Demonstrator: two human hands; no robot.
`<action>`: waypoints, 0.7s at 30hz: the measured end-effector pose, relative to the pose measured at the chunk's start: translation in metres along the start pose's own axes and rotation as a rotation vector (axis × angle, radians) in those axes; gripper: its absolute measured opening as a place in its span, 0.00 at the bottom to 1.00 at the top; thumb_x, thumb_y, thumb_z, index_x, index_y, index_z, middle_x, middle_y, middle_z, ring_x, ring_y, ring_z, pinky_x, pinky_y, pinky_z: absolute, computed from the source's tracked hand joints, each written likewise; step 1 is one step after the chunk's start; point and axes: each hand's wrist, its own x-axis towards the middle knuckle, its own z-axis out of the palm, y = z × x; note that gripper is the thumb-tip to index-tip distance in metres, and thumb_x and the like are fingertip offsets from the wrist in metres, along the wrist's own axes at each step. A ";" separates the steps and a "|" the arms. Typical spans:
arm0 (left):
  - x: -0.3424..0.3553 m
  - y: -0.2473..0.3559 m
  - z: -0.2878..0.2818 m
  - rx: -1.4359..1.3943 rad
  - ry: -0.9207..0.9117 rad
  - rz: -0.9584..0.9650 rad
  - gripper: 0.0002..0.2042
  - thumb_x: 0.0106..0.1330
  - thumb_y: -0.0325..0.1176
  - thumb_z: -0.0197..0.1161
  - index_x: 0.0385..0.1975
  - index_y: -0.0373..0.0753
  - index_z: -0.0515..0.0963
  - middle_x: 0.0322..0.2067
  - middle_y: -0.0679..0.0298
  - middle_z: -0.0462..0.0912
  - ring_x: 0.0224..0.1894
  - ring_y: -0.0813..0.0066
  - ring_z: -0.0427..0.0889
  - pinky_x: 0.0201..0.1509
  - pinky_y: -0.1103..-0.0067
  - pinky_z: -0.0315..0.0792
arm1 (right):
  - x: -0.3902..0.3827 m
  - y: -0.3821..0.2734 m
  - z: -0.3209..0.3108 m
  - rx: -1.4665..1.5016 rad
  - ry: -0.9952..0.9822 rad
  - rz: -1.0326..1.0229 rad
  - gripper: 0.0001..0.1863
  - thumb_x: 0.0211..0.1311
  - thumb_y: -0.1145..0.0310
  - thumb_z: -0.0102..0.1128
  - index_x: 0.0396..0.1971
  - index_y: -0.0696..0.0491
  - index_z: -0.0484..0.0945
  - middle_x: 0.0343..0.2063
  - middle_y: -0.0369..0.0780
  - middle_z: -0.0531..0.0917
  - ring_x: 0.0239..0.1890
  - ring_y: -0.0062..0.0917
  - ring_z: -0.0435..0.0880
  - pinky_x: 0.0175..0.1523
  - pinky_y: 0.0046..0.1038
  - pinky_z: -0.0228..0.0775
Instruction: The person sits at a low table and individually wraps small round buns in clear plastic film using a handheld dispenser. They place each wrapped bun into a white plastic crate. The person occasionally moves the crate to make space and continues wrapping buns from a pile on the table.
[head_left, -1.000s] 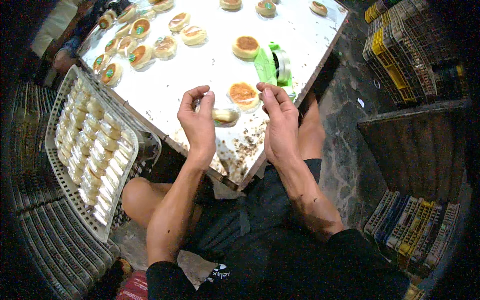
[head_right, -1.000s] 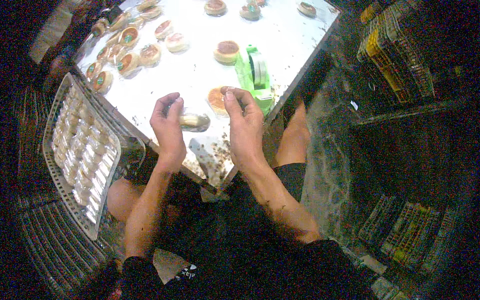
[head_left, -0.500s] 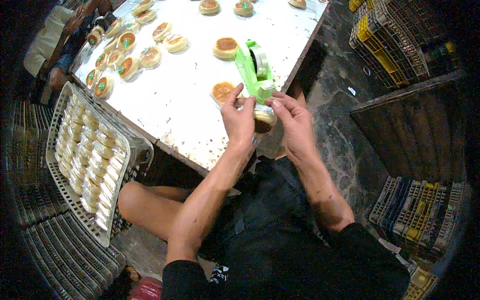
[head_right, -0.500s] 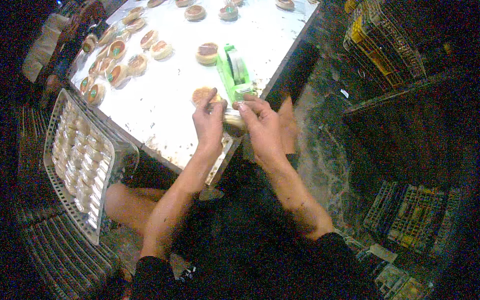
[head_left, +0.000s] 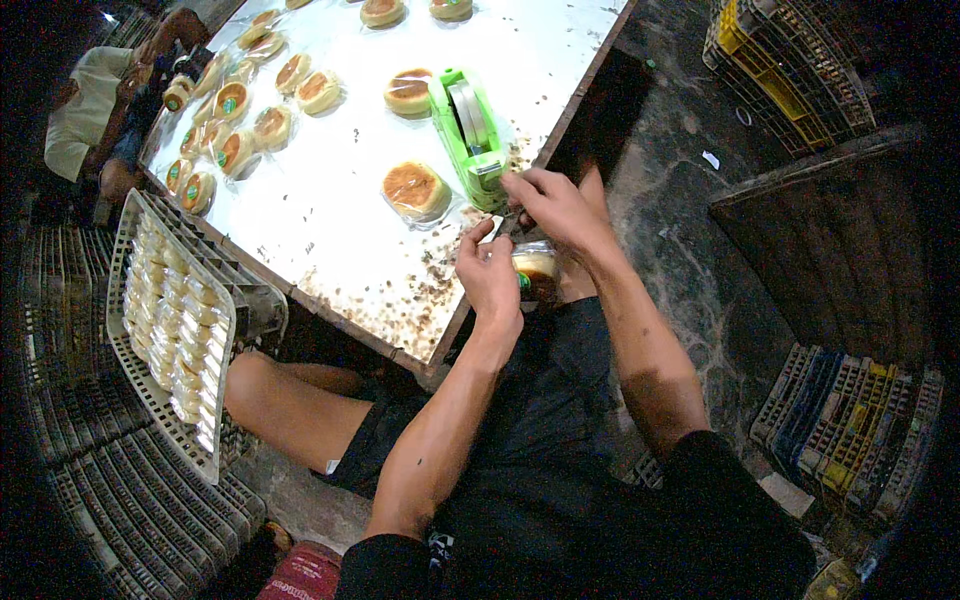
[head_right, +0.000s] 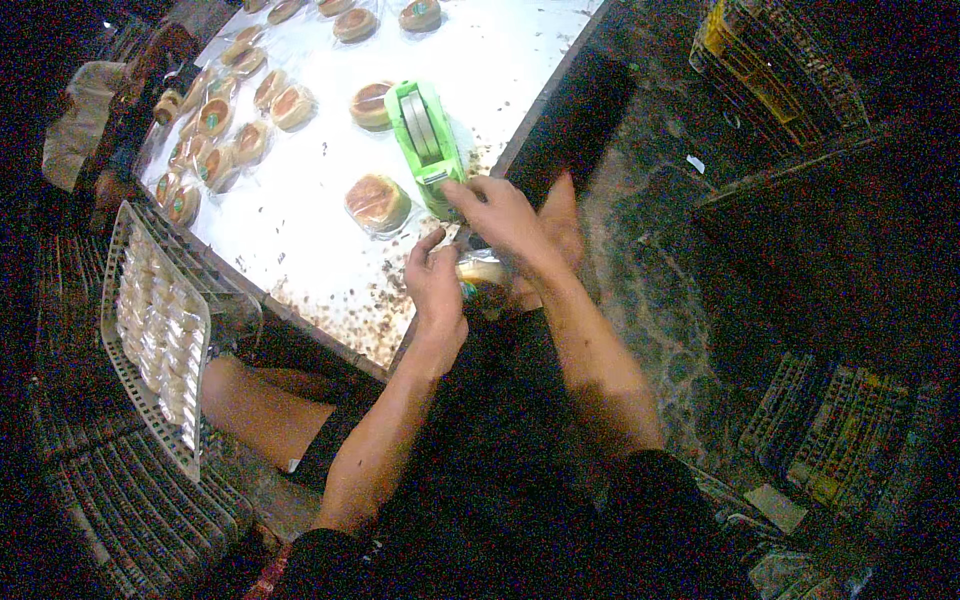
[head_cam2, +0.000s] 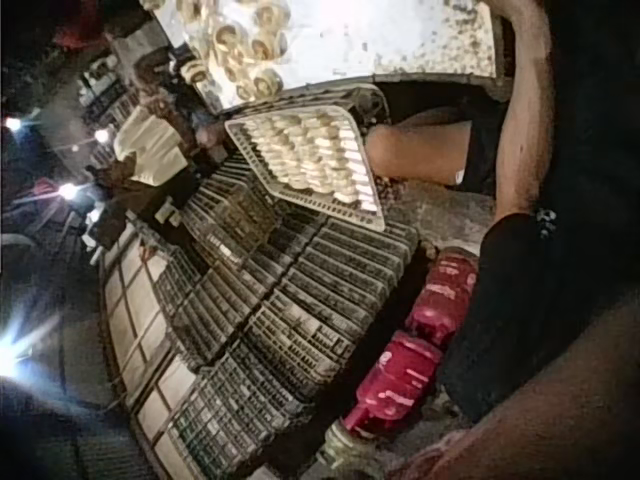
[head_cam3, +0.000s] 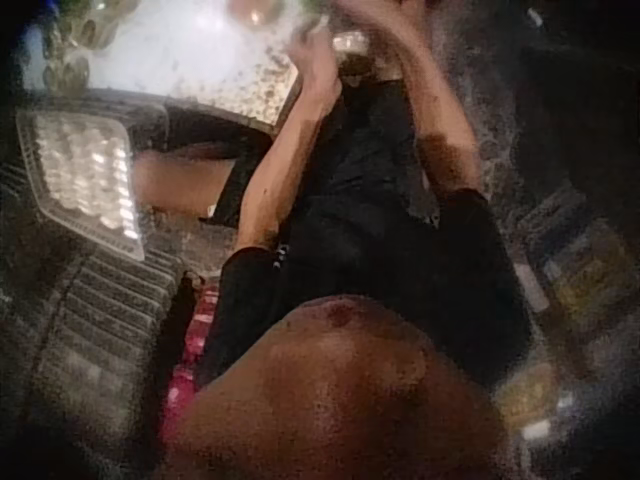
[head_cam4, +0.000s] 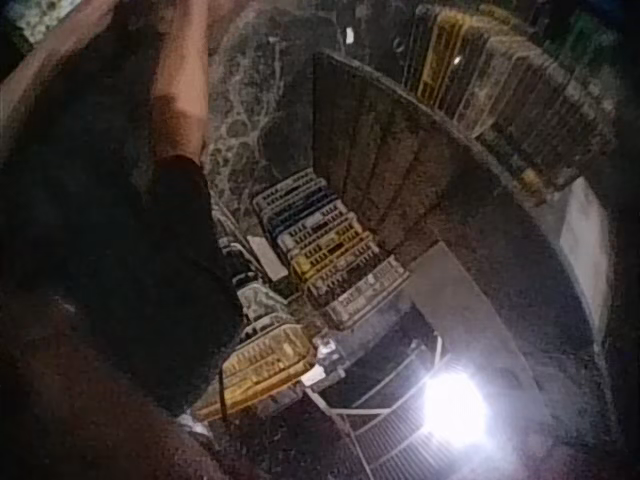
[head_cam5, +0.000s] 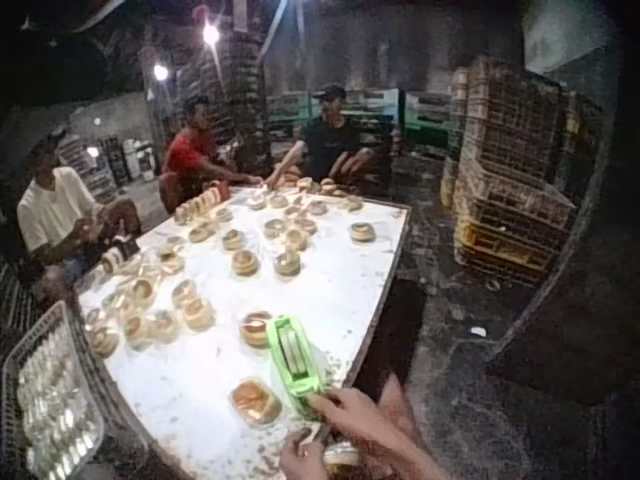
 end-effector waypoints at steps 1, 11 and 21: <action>0.001 0.001 0.001 0.016 0.010 -0.006 0.16 0.61 0.24 0.56 0.50 0.30 0.71 0.30 0.59 0.79 0.30 0.78 0.76 0.33 0.80 0.70 | 0.005 -0.005 -0.001 -0.076 0.010 -0.042 0.22 0.62 0.53 0.57 0.35 0.62 0.80 0.28 0.44 0.82 0.31 0.26 0.80 0.38 0.27 0.72; 0.016 0.036 -0.016 0.080 -0.111 0.163 0.15 0.62 0.25 0.58 0.48 0.29 0.72 0.32 0.60 0.79 0.32 0.79 0.76 0.36 0.81 0.71 | 0.003 0.031 0.009 0.056 -0.232 0.090 0.17 0.58 0.57 0.59 0.33 0.58 0.85 0.28 0.44 0.85 0.26 0.29 0.84 0.37 0.34 0.75; 0.043 0.122 -0.126 -0.179 -0.234 0.153 0.21 0.63 0.31 0.62 0.53 0.29 0.69 0.46 0.55 0.77 0.48 0.69 0.78 0.52 0.75 0.73 | -0.016 -0.065 0.127 0.424 -0.105 -0.294 0.20 0.57 0.76 0.45 0.52 0.58 0.66 0.46 0.45 0.73 0.52 0.29 0.73 0.55 0.27 0.67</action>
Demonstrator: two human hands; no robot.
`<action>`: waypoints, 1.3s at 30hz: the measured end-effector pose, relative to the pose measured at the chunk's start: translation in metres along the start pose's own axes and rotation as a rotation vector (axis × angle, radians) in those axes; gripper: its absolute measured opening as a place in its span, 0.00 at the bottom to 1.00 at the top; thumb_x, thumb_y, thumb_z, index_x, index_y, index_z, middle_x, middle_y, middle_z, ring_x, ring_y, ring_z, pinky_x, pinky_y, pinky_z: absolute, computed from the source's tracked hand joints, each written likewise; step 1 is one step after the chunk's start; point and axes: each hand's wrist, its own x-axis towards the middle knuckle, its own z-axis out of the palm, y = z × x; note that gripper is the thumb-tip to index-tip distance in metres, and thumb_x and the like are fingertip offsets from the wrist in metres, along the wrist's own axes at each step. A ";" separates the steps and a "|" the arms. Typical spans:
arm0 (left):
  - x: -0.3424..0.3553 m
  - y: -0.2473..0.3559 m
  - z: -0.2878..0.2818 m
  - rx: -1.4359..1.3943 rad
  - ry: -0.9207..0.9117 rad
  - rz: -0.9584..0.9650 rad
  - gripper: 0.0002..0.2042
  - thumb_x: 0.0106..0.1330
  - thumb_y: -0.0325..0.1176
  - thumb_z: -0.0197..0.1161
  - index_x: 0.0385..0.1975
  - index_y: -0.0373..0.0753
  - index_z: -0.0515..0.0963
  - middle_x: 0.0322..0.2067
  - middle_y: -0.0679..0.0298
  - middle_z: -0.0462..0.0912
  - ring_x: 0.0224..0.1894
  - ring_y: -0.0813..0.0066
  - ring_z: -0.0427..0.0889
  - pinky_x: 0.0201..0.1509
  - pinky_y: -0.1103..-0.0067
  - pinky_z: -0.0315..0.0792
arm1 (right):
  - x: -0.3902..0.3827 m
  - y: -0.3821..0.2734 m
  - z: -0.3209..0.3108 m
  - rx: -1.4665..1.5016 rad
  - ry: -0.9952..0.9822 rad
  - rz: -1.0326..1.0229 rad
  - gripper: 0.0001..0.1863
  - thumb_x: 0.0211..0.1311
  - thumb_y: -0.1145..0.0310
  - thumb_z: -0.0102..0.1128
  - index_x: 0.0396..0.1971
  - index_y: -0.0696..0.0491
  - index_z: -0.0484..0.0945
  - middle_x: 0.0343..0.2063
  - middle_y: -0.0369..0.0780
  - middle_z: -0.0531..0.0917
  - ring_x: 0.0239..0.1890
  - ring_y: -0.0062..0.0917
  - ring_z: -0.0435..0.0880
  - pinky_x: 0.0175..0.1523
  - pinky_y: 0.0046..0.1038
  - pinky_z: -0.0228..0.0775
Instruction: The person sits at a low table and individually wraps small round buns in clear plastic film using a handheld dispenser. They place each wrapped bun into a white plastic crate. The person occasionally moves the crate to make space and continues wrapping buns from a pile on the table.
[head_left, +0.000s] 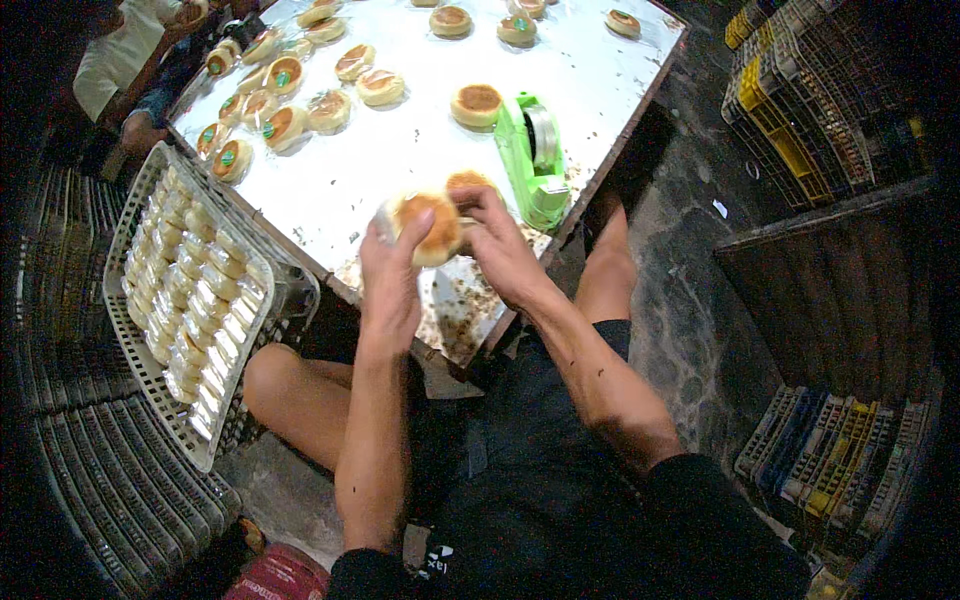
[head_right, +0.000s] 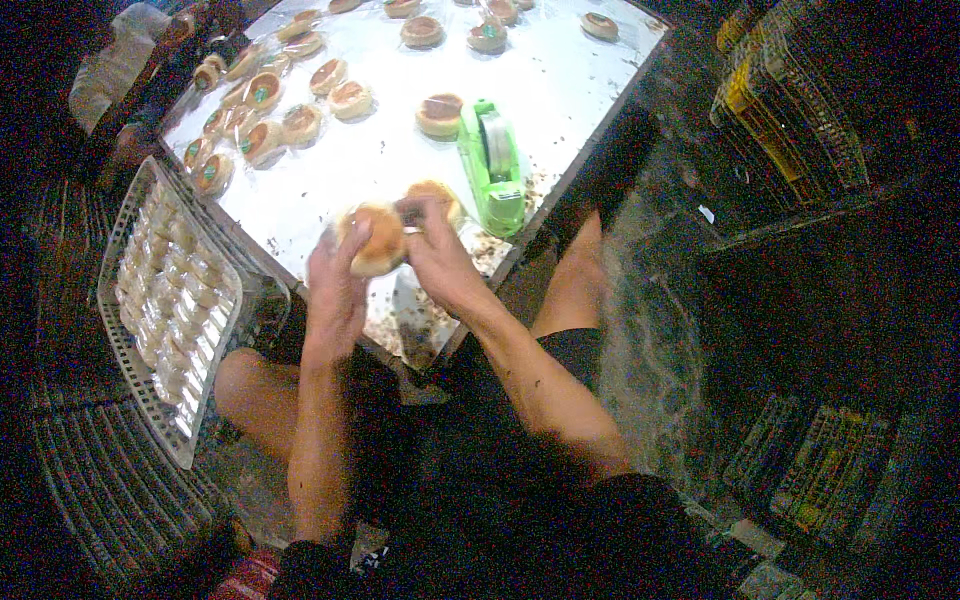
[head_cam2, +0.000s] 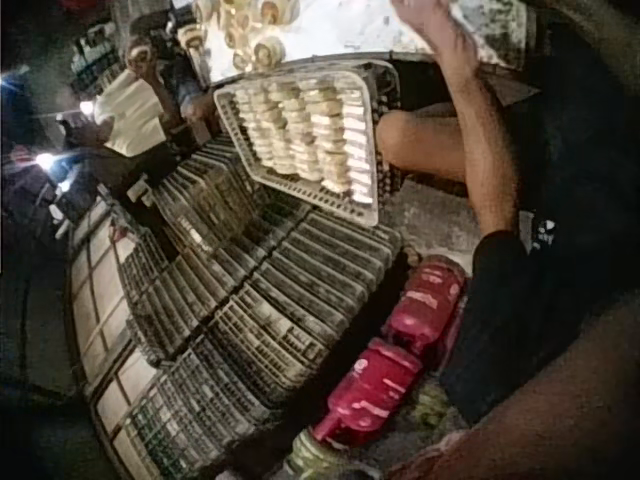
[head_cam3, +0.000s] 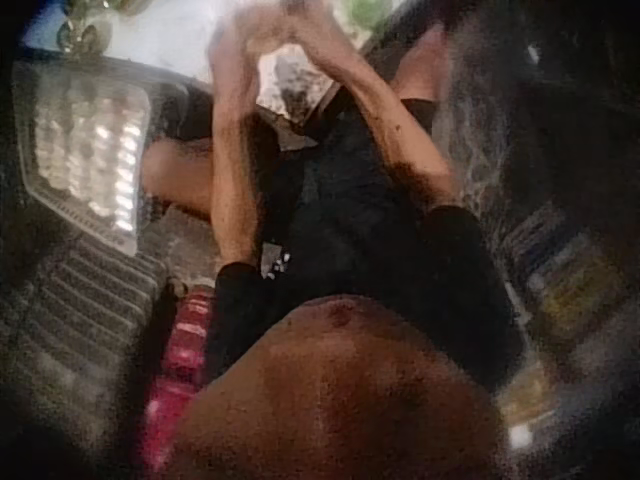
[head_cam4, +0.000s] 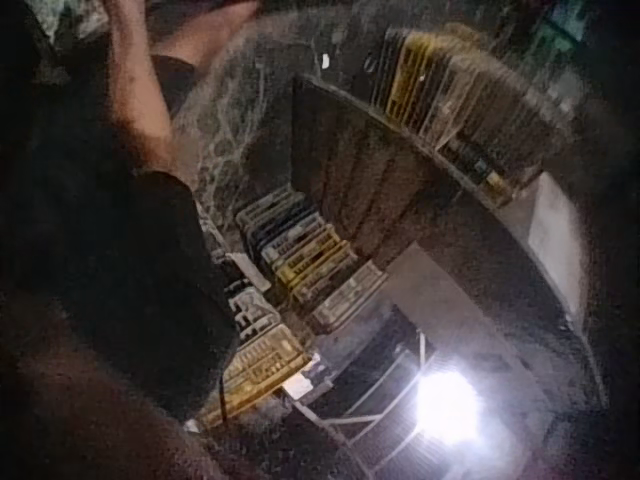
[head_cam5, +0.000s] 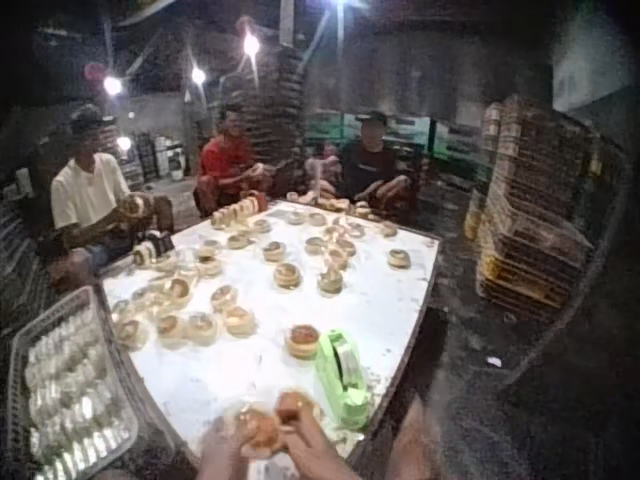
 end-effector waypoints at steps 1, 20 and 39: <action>0.001 0.004 -0.023 0.036 0.050 0.060 0.20 0.63 0.29 0.62 0.52 0.29 0.69 0.46 0.56 0.77 0.47 0.69 0.79 0.52 0.75 0.74 | 0.003 -0.013 0.013 -0.059 -0.087 -0.054 0.22 0.54 0.76 0.46 0.51 0.60 0.65 0.50 0.52 0.73 0.55 0.37 0.73 0.61 0.33 0.64; 0.128 -0.049 0.046 0.379 -0.043 0.052 0.27 0.59 0.23 0.51 0.60 0.20 0.60 0.57 0.43 0.71 0.59 0.60 0.71 0.64 0.72 0.63 | 0.129 -0.036 -0.085 -1.581 0.071 -0.725 0.18 0.56 0.73 0.53 0.49 0.52 0.73 0.38 0.44 0.83 0.51 0.39 0.76 0.57 0.44 0.60; 0.107 0.037 -0.063 0.212 0.186 -0.157 0.31 0.69 0.47 0.53 0.64 0.31 0.57 0.59 0.51 0.68 0.58 0.59 0.72 0.58 0.67 0.71 | 0.216 -0.035 -0.006 -0.528 -0.087 -0.122 0.33 0.55 0.53 0.66 0.51 0.60 0.66 0.38 0.48 0.81 0.40 0.31 0.81 0.44 0.29 0.73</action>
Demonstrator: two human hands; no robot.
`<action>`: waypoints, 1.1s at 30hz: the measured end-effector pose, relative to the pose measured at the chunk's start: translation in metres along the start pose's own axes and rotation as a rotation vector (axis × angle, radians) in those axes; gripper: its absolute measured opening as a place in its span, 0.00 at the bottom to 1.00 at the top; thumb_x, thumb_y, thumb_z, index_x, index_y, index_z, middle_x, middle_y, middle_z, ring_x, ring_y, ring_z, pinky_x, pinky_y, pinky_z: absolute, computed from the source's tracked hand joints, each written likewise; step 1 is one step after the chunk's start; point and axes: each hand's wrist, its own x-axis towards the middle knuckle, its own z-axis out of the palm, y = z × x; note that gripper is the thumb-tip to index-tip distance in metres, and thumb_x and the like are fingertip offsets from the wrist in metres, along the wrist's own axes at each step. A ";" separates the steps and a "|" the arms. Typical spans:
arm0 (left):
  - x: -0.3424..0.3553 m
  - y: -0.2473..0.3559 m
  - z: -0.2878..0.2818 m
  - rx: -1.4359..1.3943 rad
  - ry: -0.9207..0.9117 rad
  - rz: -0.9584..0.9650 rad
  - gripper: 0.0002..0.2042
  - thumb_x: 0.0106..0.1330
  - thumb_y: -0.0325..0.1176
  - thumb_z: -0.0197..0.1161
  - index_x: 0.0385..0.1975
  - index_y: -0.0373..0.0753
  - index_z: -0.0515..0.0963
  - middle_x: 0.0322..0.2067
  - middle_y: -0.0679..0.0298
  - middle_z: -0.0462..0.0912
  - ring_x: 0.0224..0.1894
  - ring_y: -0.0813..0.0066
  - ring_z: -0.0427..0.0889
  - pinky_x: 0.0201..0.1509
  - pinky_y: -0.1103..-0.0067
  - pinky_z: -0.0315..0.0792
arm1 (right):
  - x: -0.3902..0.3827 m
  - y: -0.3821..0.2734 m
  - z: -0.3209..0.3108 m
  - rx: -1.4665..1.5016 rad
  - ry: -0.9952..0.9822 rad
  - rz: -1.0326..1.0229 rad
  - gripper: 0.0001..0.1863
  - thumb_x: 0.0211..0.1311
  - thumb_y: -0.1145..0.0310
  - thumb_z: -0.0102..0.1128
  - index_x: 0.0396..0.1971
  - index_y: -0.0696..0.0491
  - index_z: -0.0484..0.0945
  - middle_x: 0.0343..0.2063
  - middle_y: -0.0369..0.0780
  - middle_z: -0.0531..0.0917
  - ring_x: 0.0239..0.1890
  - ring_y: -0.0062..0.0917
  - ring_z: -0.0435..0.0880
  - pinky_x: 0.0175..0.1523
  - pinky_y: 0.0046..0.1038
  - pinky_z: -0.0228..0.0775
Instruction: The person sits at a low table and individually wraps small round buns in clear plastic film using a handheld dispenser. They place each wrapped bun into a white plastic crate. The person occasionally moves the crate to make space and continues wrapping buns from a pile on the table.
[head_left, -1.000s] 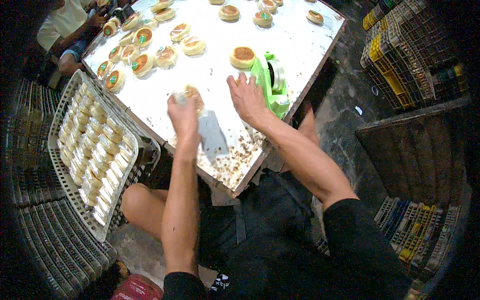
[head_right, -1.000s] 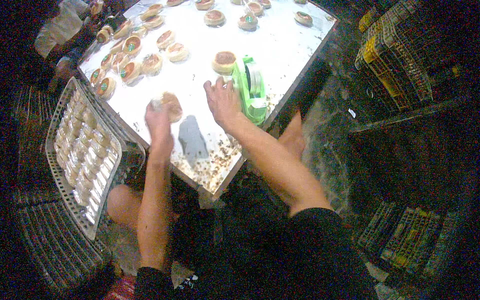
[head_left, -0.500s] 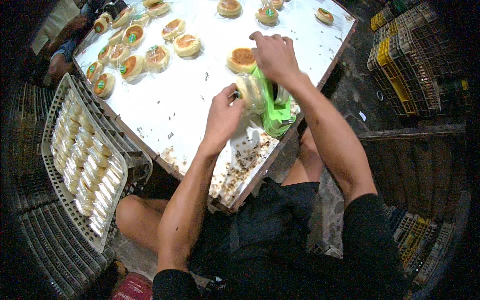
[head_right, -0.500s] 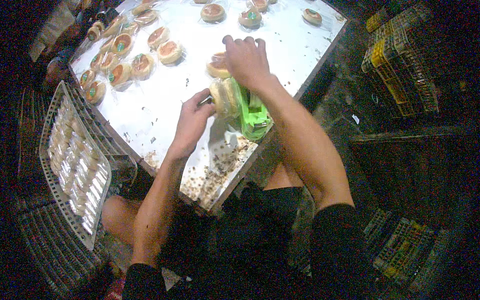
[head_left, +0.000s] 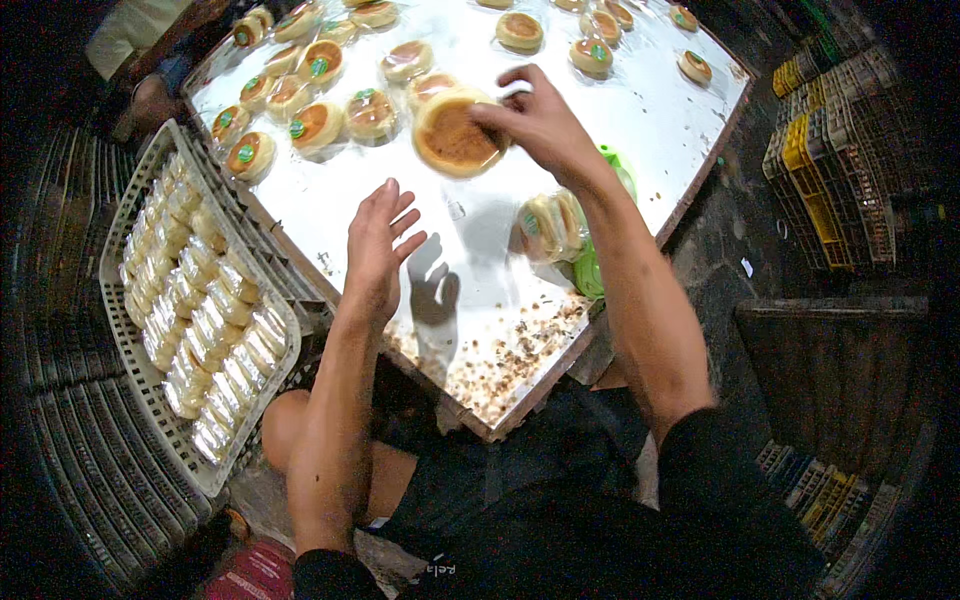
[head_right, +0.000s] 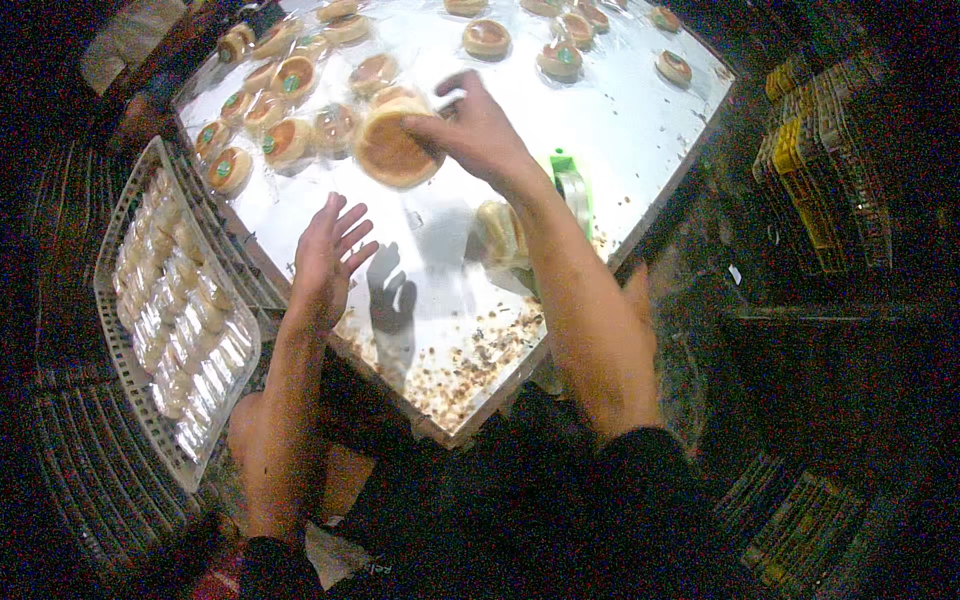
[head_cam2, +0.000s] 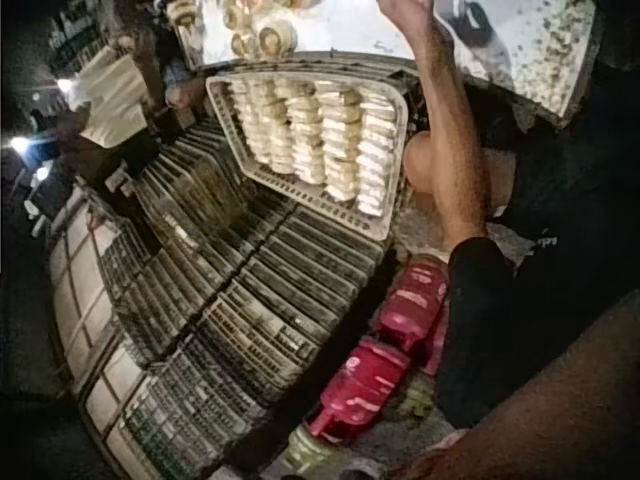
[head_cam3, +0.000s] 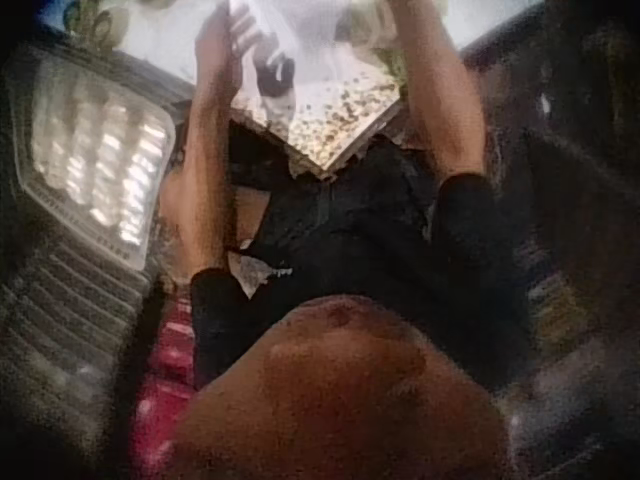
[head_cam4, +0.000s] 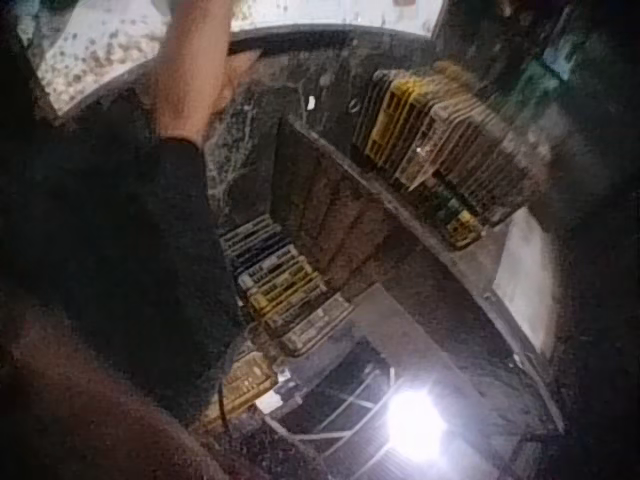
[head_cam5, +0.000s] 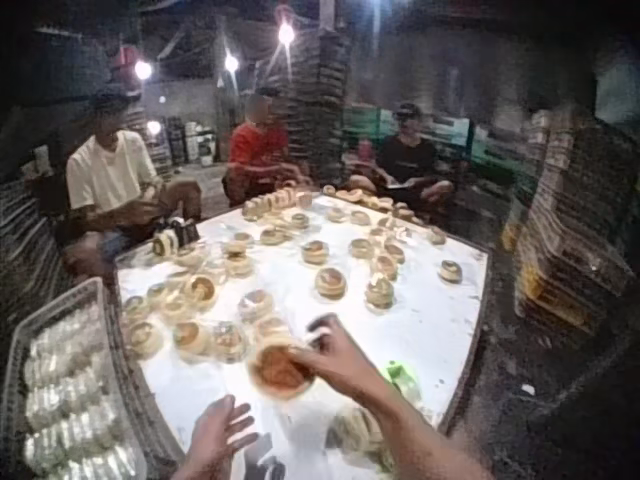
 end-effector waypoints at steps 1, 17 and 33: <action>-0.002 0.002 -0.001 -0.089 0.001 -0.005 0.31 0.70 0.47 0.53 0.64 0.31 0.57 0.60 0.52 0.67 0.58 0.60 0.71 0.58 0.67 0.71 | -0.023 -0.015 -0.004 0.219 -0.001 0.146 0.32 0.57 0.54 0.64 0.53 0.61 0.64 0.40 0.49 0.80 0.40 0.29 0.80 0.43 0.29 0.73; -0.105 0.008 0.034 0.479 0.055 1.283 0.10 0.72 0.33 0.52 0.33 0.33 0.73 0.28 0.63 0.75 0.31 0.78 0.73 0.38 0.79 0.70 | -0.198 -0.083 0.020 0.457 0.483 -0.323 0.08 0.71 0.67 0.49 0.37 0.57 0.70 0.35 0.41 0.79 0.38 0.22 0.79 0.46 0.25 0.72; -0.143 0.017 0.040 0.339 -0.186 0.589 0.12 0.66 0.30 0.60 0.44 0.28 0.75 0.39 0.56 0.82 0.43 0.73 0.80 0.51 0.78 0.73 | -0.206 -0.100 0.019 0.739 0.386 -0.185 0.06 0.71 0.71 0.47 0.44 0.54 0.66 0.36 0.44 0.83 0.45 0.31 0.81 0.55 0.31 0.72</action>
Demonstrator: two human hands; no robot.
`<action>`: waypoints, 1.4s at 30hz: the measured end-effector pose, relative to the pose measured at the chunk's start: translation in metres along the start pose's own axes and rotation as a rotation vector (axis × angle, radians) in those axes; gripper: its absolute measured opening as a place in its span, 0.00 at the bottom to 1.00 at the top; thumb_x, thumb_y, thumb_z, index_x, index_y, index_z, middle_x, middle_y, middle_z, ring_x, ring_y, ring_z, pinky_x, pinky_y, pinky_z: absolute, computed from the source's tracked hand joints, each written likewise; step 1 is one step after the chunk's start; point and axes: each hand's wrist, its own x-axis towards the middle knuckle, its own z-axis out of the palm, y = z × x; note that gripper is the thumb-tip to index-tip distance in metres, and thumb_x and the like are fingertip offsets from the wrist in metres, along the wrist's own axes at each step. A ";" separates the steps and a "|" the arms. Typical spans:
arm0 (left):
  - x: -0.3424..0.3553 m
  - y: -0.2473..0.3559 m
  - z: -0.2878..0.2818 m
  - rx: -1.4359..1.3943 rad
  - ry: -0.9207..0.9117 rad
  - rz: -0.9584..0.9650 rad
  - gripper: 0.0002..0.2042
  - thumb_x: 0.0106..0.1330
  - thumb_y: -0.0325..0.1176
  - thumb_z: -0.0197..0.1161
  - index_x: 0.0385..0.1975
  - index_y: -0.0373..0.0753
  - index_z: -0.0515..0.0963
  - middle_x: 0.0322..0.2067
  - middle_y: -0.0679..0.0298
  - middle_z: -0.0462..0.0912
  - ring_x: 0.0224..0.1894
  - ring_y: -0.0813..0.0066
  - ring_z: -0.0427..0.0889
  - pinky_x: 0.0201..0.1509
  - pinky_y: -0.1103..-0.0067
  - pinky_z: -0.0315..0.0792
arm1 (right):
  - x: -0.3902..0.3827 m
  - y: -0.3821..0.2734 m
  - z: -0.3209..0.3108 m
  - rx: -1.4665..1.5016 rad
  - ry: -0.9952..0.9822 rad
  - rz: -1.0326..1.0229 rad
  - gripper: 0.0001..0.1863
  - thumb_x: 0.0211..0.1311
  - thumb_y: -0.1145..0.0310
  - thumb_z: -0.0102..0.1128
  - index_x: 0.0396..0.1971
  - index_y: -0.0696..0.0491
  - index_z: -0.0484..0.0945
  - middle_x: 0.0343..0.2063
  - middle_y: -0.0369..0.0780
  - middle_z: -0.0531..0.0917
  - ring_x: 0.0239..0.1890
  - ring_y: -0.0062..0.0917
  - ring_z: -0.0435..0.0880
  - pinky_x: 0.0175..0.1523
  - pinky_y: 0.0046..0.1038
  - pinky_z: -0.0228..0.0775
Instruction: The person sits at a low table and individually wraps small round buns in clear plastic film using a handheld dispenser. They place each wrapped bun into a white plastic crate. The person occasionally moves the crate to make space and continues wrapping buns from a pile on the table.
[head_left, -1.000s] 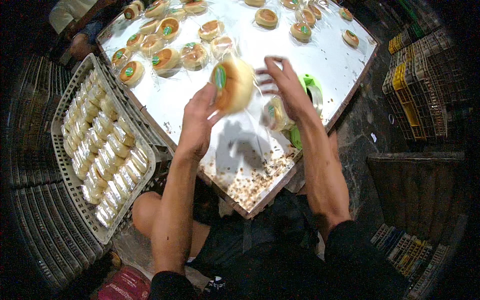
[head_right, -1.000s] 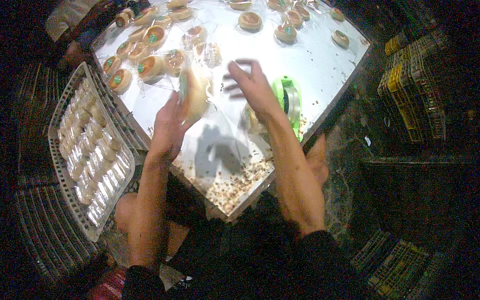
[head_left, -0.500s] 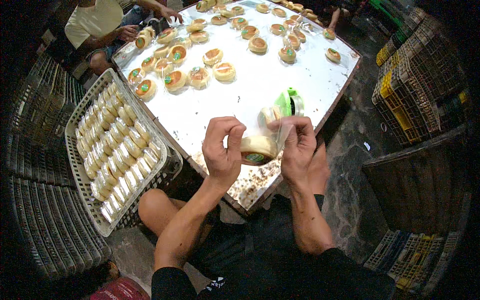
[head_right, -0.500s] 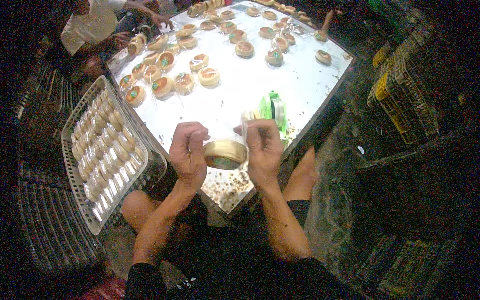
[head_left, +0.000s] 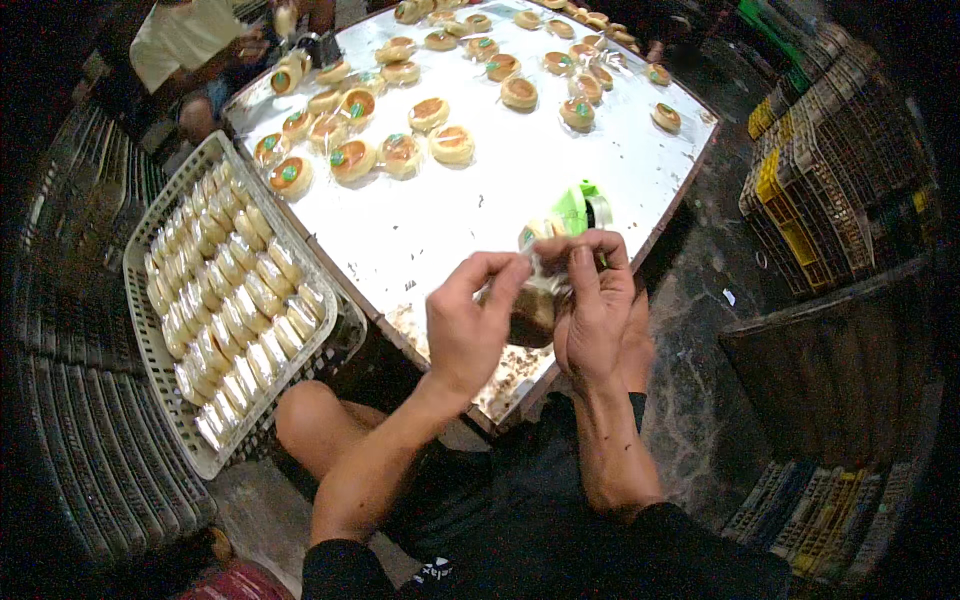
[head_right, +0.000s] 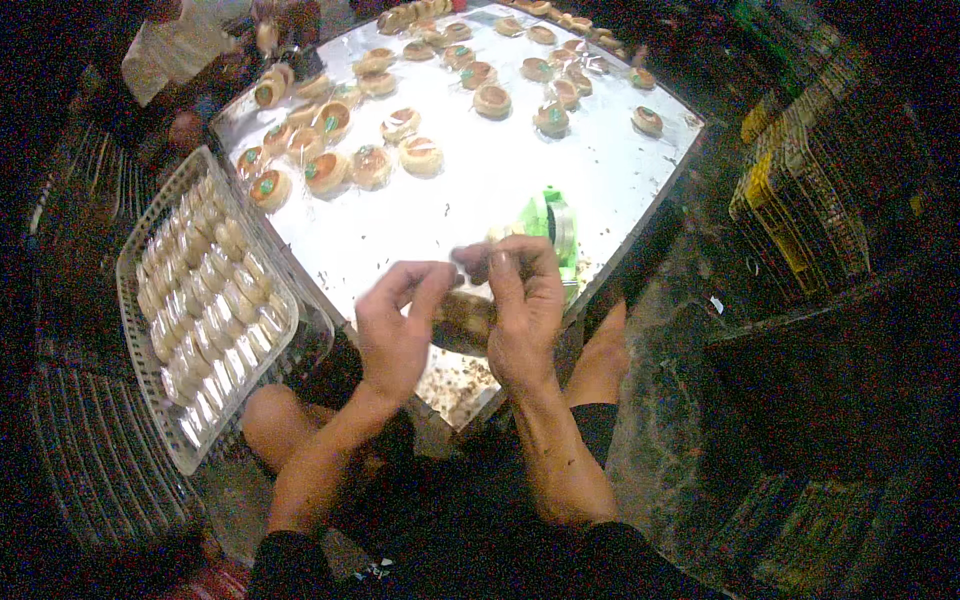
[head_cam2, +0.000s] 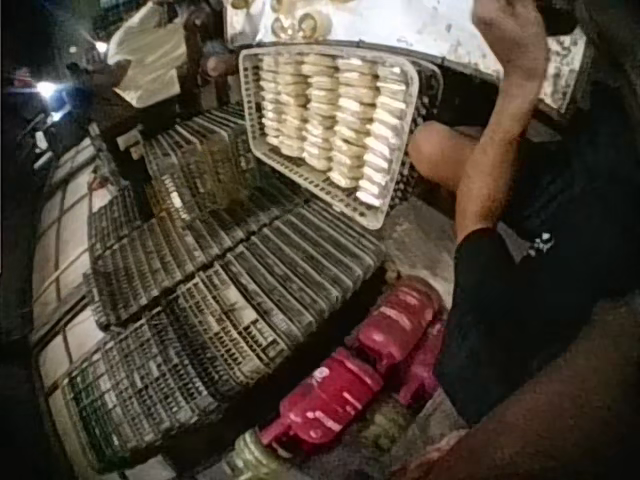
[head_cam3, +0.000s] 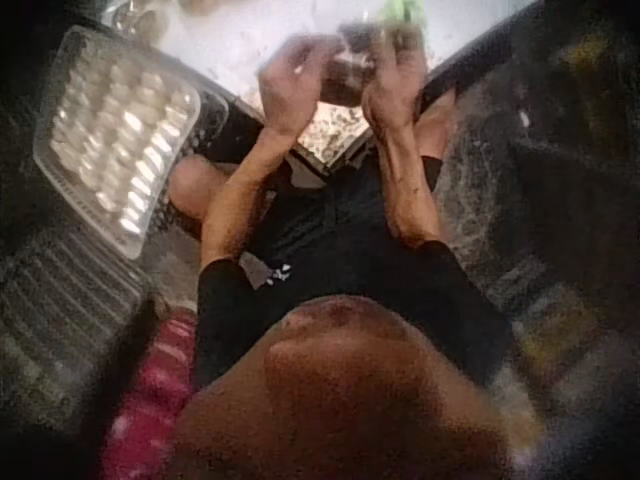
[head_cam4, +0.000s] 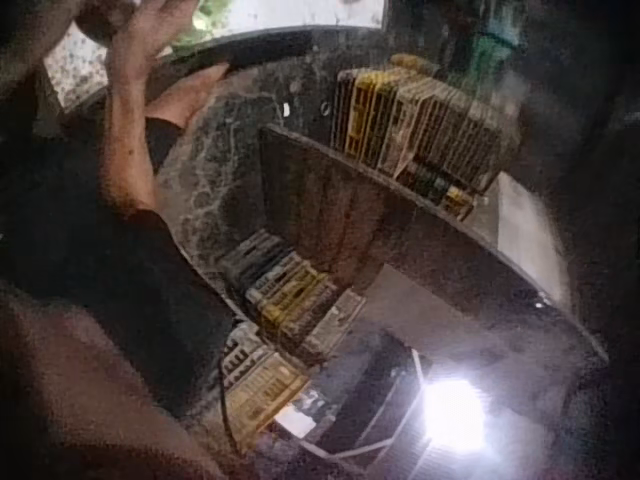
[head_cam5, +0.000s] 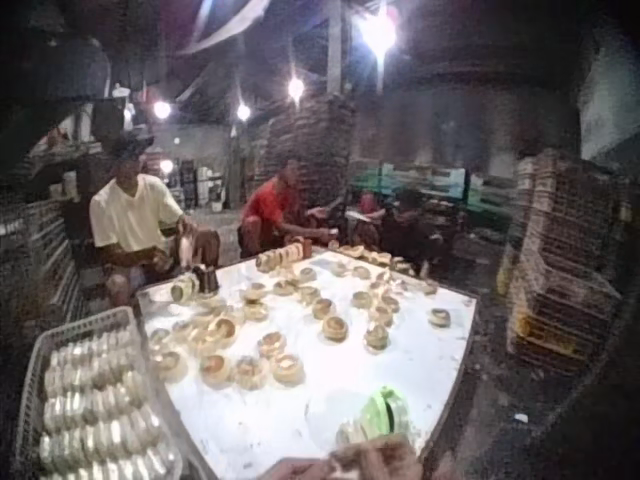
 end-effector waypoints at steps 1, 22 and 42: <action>0.006 0.005 -0.001 -0.150 0.076 0.005 0.11 0.66 0.33 0.61 0.33 0.28 0.80 0.26 0.60 0.84 0.31 0.79 0.81 0.36 0.82 0.74 | 0.002 -0.006 0.010 -0.075 0.089 0.017 0.05 0.67 0.74 0.51 0.41 0.55 0.72 0.40 0.44 0.83 0.51 0.31 0.79 0.57 0.30 0.69; 0.028 -0.039 -0.028 -0.232 -0.037 -0.123 0.16 0.67 0.32 0.59 0.51 0.32 0.70 0.34 0.61 0.79 0.37 0.79 0.76 0.42 0.80 0.73 | 0.013 0.026 0.003 -0.432 -0.236 -0.088 0.21 0.56 0.83 0.59 0.49 0.55 0.68 0.39 0.39 0.75 0.38 0.23 0.76 0.44 0.25 0.71; 0.007 -0.037 -0.011 -0.293 0.371 0.104 0.11 0.68 0.35 0.60 0.38 0.32 0.75 0.26 0.64 0.78 0.27 0.79 0.76 0.33 0.81 0.73 | -0.002 0.024 0.008 0.110 0.134 0.069 0.05 0.72 0.66 0.47 0.41 0.50 0.64 0.25 0.40 0.81 0.31 0.29 0.83 0.39 0.31 0.77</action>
